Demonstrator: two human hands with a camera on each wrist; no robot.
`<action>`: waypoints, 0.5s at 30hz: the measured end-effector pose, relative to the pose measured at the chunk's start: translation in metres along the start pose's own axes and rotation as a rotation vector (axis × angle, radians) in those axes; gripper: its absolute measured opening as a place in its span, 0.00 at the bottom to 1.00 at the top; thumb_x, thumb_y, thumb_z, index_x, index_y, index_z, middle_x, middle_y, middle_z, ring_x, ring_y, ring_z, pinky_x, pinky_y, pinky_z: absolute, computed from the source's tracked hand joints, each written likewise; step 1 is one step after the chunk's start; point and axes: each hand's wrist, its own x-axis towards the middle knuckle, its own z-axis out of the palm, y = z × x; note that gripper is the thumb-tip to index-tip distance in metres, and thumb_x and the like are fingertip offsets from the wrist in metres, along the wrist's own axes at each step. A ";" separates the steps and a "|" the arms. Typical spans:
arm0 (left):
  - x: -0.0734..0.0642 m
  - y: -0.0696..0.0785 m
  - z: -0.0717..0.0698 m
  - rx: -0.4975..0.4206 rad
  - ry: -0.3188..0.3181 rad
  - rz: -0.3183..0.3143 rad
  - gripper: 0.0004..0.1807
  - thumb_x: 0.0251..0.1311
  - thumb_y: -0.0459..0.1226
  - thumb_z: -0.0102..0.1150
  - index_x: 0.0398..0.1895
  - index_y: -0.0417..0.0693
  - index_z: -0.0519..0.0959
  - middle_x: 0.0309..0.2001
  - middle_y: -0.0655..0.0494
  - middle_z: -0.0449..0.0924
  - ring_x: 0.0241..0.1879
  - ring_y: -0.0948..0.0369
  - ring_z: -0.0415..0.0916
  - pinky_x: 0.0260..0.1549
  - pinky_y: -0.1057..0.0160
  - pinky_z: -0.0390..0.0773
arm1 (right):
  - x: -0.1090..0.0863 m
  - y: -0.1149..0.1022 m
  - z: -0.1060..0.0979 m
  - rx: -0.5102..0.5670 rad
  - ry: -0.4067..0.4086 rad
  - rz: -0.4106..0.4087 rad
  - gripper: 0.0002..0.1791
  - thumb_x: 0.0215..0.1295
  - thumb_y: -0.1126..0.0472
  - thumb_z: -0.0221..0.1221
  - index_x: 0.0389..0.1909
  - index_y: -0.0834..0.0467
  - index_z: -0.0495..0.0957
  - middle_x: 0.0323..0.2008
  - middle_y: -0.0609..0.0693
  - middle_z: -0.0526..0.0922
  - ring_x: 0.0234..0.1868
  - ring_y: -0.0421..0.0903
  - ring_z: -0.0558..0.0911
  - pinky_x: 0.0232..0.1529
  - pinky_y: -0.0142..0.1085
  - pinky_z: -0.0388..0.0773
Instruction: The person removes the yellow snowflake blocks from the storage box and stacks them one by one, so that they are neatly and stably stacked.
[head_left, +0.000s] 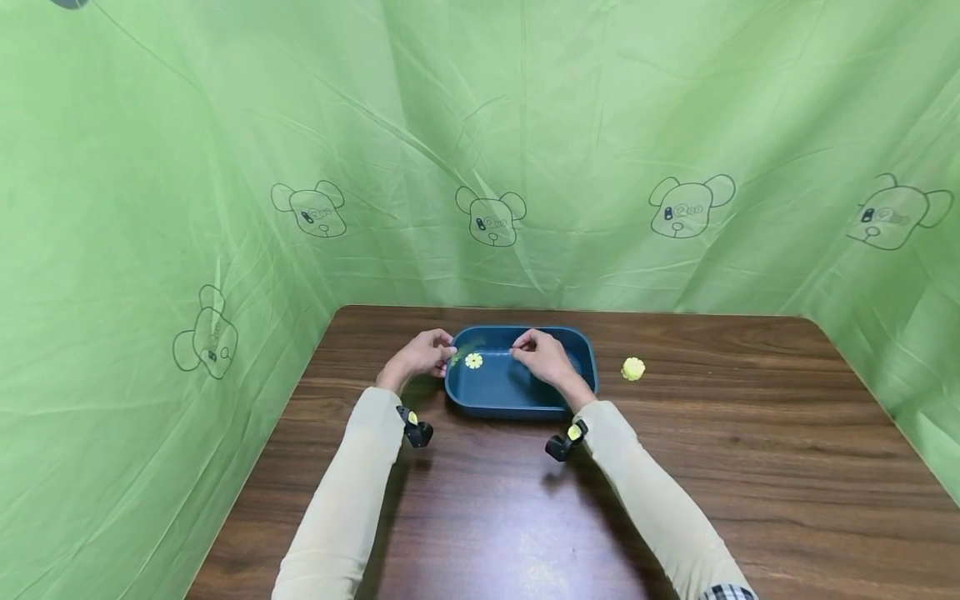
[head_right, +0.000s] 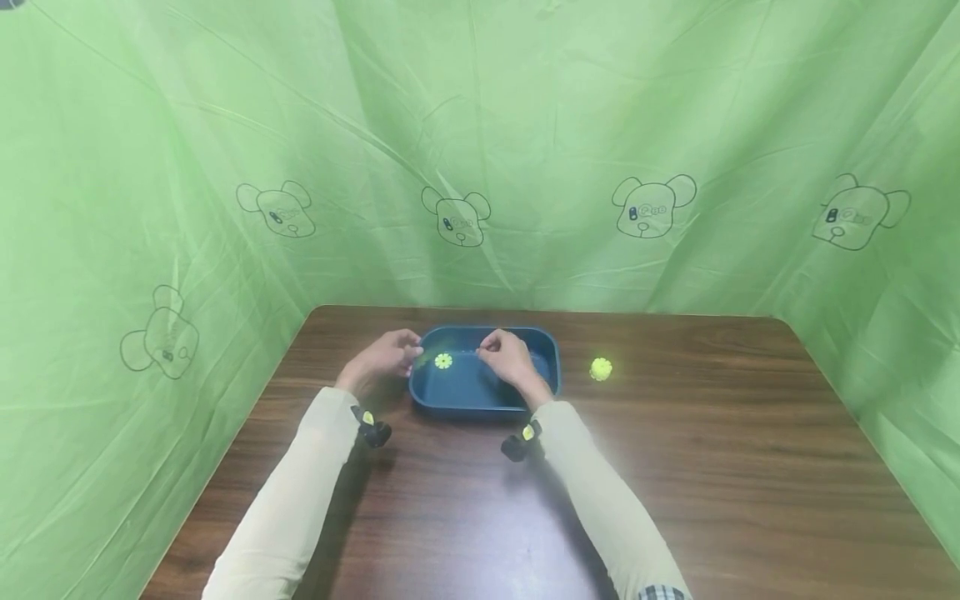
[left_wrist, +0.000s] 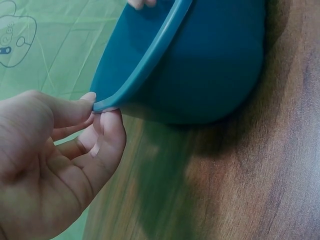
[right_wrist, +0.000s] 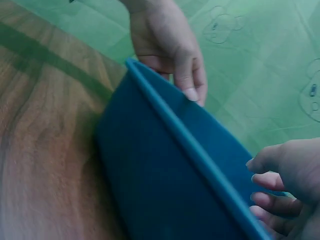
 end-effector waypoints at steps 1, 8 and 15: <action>0.000 0.000 0.000 0.000 -0.002 0.001 0.16 0.70 0.33 0.48 0.57 0.36 0.66 0.42 0.37 0.70 0.25 0.60 0.72 0.37 0.54 0.82 | 0.001 -0.001 0.004 0.004 -0.006 0.003 0.09 0.61 0.55 0.63 0.38 0.55 0.79 0.36 0.50 0.83 0.39 0.44 0.79 0.41 0.35 0.74; 0.000 0.000 0.000 0.001 -0.013 -0.009 0.17 0.71 0.34 0.47 0.58 0.36 0.65 0.43 0.36 0.70 0.25 0.60 0.72 0.39 0.54 0.82 | 0.006 -0.008 0.022 0.016 -0.047 0.014 0.09 0.61 0.57 0.63 0.38 0.56 0.79 0.36 0.50 0.82 0.38 0.45 0.79 0.41 0.36 0.75; 0.000 0.000 0.000 -0.005 -0.006 -0.013 0.16 0.70 0.34 0.48 0.58 0.37 0.66 0.44 0.34 0.70 0.26 0.60 0.72 0.44 0.49 0.81 | 0.015 -0.013 0.034 -0.014 -0.058 0.007 0.09 0.60 0.57 0.64 0.38 0.57 0.79 0.36 0.50 0.82 0.38 0.45 0.79 0.42 0.36 0.75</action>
